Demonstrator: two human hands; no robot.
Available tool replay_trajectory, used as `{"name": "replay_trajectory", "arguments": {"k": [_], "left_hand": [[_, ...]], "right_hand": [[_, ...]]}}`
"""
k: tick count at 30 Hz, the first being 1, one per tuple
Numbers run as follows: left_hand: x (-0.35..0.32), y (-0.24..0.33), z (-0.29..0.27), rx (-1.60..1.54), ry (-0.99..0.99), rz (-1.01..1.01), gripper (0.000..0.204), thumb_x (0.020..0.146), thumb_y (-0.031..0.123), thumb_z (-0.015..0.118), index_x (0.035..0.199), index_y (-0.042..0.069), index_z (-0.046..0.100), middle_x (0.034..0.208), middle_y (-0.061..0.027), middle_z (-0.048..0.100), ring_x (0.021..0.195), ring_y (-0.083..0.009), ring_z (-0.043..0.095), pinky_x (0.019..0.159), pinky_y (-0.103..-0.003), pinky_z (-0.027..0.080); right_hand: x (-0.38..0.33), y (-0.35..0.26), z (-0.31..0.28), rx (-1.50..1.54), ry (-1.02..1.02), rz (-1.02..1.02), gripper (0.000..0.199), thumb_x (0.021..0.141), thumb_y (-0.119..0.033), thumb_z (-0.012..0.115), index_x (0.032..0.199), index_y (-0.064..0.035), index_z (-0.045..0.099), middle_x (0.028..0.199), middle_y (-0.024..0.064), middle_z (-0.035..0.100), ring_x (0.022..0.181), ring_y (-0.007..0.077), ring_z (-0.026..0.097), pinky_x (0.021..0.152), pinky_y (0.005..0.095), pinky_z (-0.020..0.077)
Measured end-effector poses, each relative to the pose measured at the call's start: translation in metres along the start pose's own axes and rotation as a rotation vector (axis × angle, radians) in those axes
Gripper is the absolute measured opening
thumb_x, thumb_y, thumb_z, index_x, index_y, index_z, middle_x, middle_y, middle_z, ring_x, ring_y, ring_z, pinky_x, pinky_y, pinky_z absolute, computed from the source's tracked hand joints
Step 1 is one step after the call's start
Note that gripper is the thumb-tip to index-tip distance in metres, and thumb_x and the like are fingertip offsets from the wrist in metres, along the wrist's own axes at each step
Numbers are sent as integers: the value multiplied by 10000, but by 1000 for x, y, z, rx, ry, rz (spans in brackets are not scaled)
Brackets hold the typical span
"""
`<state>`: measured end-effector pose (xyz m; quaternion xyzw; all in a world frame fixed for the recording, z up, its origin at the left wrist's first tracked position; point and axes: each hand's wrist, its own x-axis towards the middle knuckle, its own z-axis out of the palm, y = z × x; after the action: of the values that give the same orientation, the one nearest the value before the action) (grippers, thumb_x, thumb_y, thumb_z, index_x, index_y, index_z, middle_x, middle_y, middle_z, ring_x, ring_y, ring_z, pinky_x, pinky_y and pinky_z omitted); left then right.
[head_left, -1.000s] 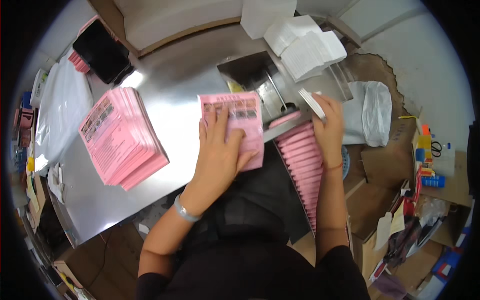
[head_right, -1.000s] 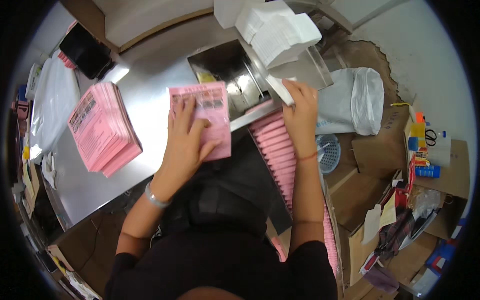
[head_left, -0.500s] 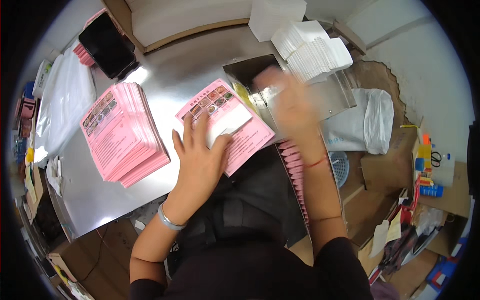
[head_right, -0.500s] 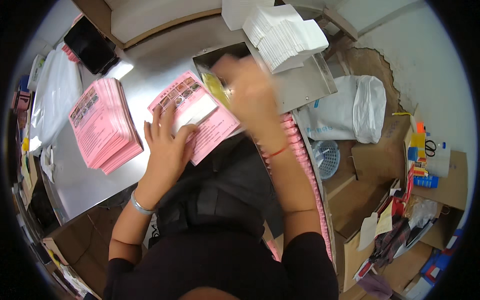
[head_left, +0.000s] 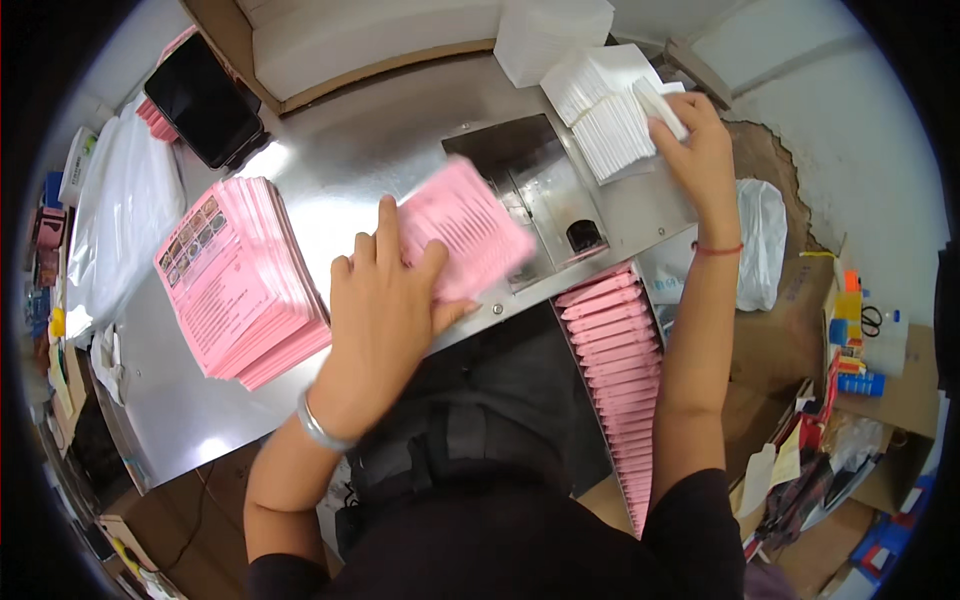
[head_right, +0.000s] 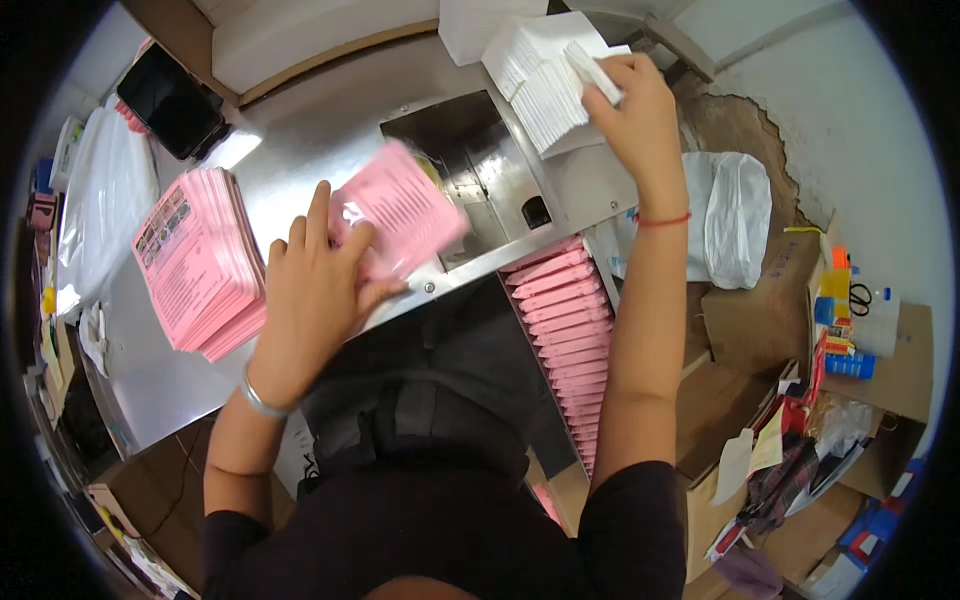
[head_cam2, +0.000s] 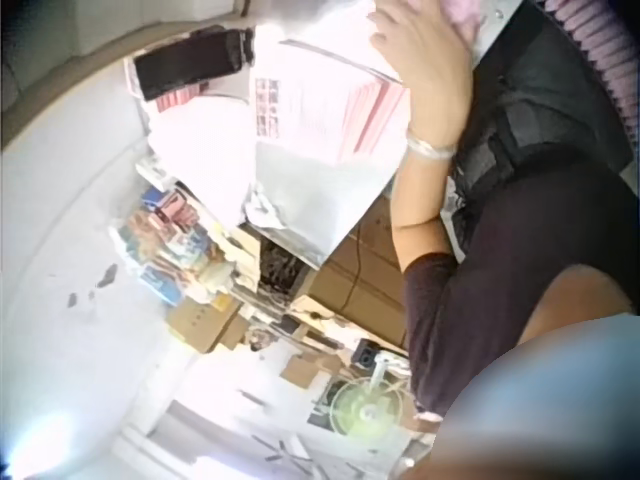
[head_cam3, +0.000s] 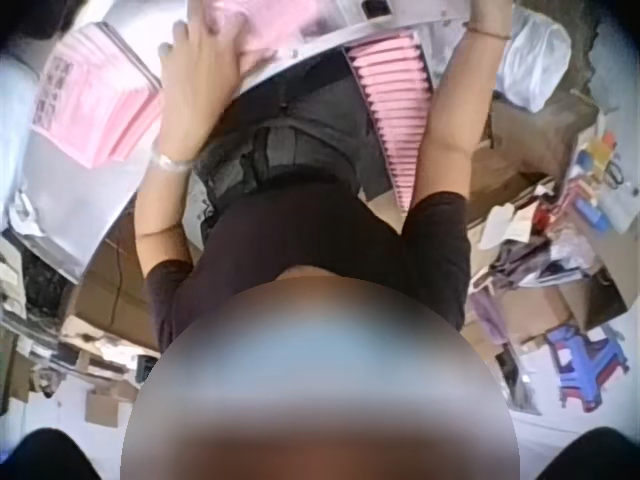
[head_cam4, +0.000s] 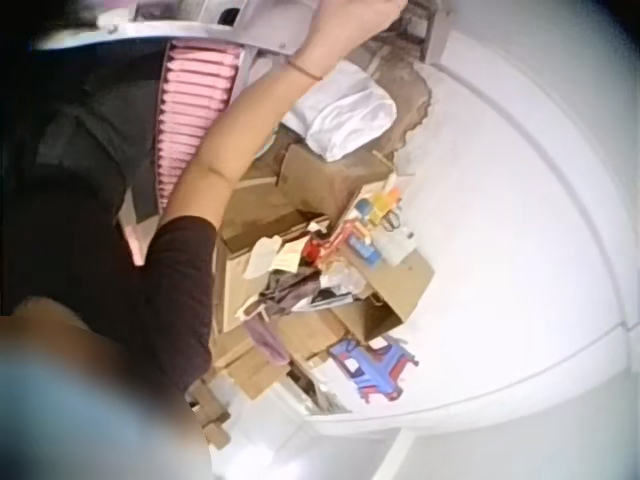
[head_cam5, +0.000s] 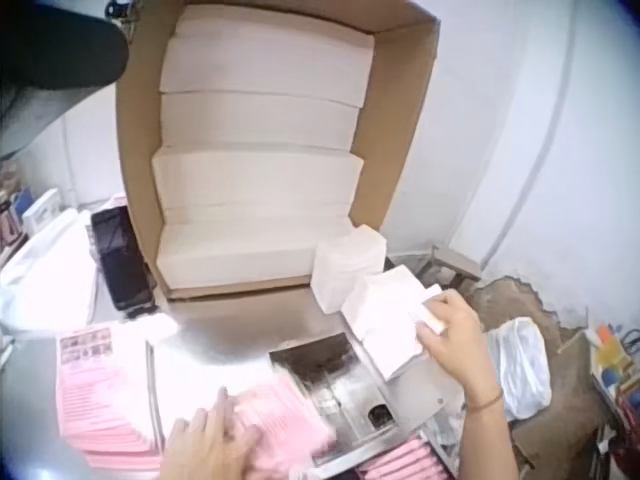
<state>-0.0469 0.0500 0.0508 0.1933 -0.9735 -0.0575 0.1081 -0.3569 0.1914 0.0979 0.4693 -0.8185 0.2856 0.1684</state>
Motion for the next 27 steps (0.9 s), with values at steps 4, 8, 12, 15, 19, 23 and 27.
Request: {"name": "replay_trajectory", "arguments": {"k": [4,8,12,15,19,23,27], "left_hand": [[-20,7,15,-278,8,129,533,666,187,747,1175,79,633,1365,-227,494,942,-307,576,755,-417,464],[-7,-19,8,-419,17,79,699,602,18,782,1271,92,595,1368,-198,491,884,-318,596,768,-415,485],[1,4,8,-702,-14,130,770,658,0,767,1376,176,552,1372,-194,495,902,-299,635,814,-391,547],[6,33,10,-544,160,254,622,734,3,764,1315,162,609,1396,-197,494,970,-314,675,788,-377,560],[-28,7,-10,-871,-126,81,326,815,119,730,1132,68,675,1267,-228,580,1015,-316,634,803,-388,544],[-57,-63,-3,149,154,-188,683,813,333,765,1343,11,478,1457,-319,356,1297,-517,374,1097,-583,285],[-54,-86,-11,-351,211,-240,679,859,293,732,1381,5,406,1416,-276,420,1291,-458,429,1106,-533,310]], "right_hand": [[-32,-43,4,-192,253,-215,318,833,-92,676,1150,-76,696,1062,90,684,987,301,625,849,395,496],[-137,-147,37,173,-292,-511,382,831,-104,593,1208,-75,654,1153,136,640,1098,323,610,1043,535,401],[-114,-132,64,40,-231,-386,322,830,-109,593,1144,-95,661,898,135,598,934,352,618,958,562,455],[-88,-121,94,-118,-533,-360,282,833,-121,600,1101,-84,682,787,175,617,828,369,634,876,490,504],[-60,-89,76,-21,-340,-62,224,864,-173,630,1024,-53,731,743,188,666,737,365,656,762,387,532],[-34,-66,15,102,286,179,212,856,-240,654,914,-59,750,840,147,695,806,283,691,689,407,536],[-17,-23,20,-210,167,-133,274,894,-257,629,995,-30,744,912,166,664,819,338,651,759,423,508]]}}
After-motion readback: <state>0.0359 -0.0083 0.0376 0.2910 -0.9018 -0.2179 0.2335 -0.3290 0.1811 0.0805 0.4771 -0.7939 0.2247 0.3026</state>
